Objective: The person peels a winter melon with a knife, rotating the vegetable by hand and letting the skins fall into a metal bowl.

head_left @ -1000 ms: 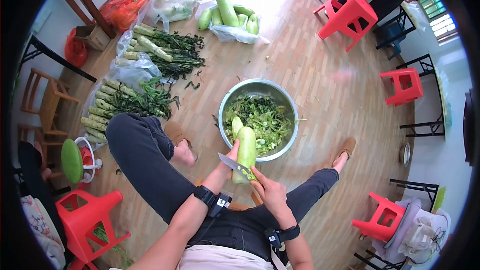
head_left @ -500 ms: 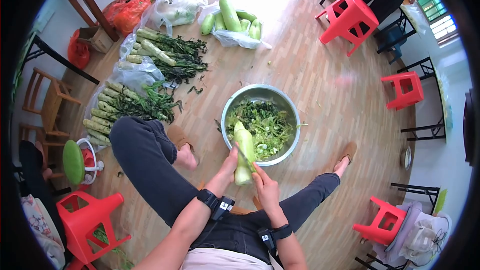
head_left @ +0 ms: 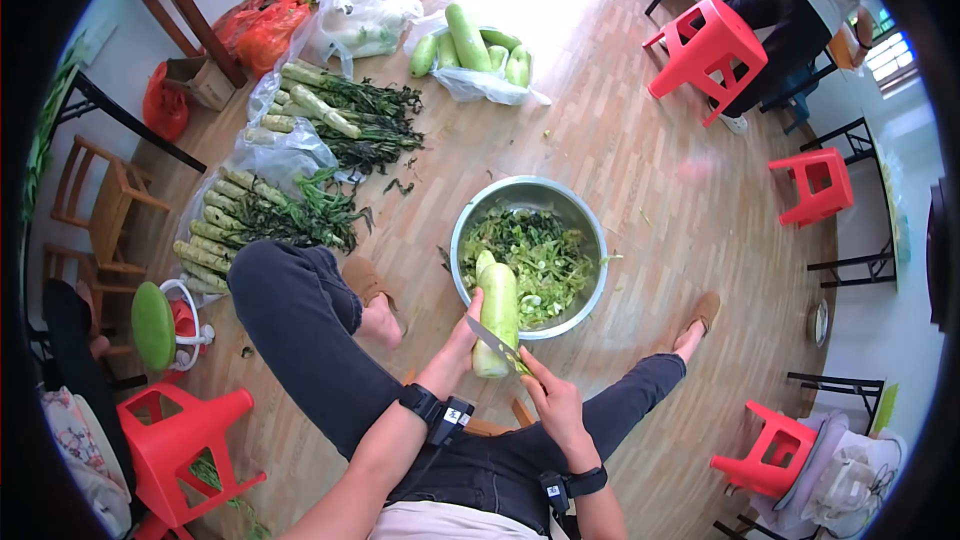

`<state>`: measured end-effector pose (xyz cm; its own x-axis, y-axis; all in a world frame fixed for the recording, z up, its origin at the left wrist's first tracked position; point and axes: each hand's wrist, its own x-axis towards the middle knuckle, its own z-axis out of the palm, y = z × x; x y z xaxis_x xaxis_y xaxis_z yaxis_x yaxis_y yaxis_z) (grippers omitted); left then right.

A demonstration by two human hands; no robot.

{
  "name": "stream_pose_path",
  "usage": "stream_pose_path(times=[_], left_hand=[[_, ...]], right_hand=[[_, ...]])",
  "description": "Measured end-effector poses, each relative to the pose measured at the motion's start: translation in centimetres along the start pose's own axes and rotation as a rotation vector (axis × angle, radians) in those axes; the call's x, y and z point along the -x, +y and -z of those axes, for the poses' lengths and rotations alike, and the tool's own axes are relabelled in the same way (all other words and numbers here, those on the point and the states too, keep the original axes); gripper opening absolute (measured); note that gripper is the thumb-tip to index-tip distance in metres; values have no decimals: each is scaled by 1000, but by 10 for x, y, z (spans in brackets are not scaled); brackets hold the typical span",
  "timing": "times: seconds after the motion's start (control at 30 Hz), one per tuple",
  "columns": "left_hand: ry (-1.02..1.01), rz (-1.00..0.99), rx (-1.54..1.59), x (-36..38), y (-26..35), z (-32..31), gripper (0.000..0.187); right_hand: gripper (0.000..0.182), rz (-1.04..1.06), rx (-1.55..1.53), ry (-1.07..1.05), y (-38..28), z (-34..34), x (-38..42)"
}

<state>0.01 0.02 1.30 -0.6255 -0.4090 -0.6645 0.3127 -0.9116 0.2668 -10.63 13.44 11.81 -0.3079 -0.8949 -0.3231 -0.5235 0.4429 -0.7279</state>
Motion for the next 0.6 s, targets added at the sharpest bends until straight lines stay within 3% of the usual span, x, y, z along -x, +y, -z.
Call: stream_pose_path(times=[0.17, 0.5, 0.57, 0.6], left_hand=[[-18, 14, -26, 4, -2, -3, 61], [32, -6, -11, 0, -7, 0, 60], [-29, 60, 23, 5, -5, -8, 58], [-68, 55, 74, 2, -6, -6, 56]], right_hand=[[40, 86, 140, 113, 1, -12, -9], [34, -25, 89, 146, 13, -31, -31], [35, -215, -677, 73, 28, -38, -39], [38, -290, -845, 38, 17, -31, -36]])
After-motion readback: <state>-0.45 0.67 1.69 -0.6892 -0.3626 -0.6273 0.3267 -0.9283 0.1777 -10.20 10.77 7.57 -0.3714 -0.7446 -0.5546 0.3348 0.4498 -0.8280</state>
